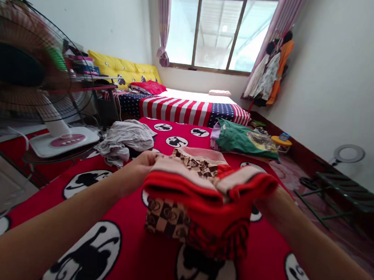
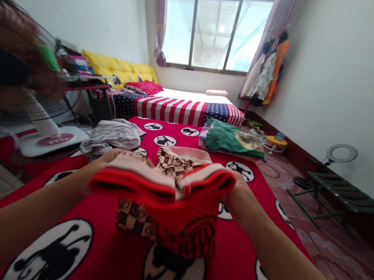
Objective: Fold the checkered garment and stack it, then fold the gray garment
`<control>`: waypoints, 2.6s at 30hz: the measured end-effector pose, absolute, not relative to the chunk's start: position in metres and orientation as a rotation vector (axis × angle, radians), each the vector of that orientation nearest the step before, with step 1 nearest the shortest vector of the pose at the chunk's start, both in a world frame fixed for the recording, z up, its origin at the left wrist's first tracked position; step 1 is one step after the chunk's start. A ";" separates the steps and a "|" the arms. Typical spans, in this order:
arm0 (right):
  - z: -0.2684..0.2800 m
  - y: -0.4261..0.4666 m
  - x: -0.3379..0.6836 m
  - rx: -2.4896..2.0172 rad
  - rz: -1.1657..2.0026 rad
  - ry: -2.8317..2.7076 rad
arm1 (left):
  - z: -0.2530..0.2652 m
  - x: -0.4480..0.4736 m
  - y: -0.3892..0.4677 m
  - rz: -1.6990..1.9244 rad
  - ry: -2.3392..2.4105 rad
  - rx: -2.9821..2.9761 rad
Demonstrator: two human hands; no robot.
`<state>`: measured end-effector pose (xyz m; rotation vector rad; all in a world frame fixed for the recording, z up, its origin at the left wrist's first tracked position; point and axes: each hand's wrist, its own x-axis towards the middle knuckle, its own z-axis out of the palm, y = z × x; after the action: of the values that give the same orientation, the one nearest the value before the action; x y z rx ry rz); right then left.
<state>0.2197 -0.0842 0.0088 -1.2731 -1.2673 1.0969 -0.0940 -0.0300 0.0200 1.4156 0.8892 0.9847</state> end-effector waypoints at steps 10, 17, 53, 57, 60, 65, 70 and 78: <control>-0.084 0.007 0.214 -1.350 1.060 -0.796 | -0.077 -0.053 0.058 1.050 0.933 1.060; -0.076 0.004 0.215 -1.328 1.098 -0.797 | -0.074 -0.051 0.053 1.091 0.988 1.183; -0.031 -0.020 0.253 -1.857 1.390 -2.021 | -0.024 -0.089 0.039 -0.075 1.279 1.873; -0.032 -0.020 0.259 -1.880 1.336 -2.086 | -0.023 -0.090 0.039 -0.042 1.247 1.866; -0.021 -0.022 0.258 -2.099 1.086 -2.188 | -0.016 -0.090 0.038 -0.046 1.301 1.993; -0.001 -0.023 0.233 -2.087 0.219 -2.056 | -0.011 -0.062 0.030 0.491 1.528 2.363; -0.039 -0.009 0.209 -1.542 -0.030 -2.031 | -0.044 -0.025 0.030 0.773 1.156 2.581; -0.086 0.008 0.223 -1.876 0.200 -2.271 | -0.086 -0.031 0.045 0.512 1.386 2.504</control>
<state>0.2227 0.0084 -0.0859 -1.8762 -2.2711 0.2004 -0.0305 0.0452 -0.0857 2.5035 1.3857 0.5115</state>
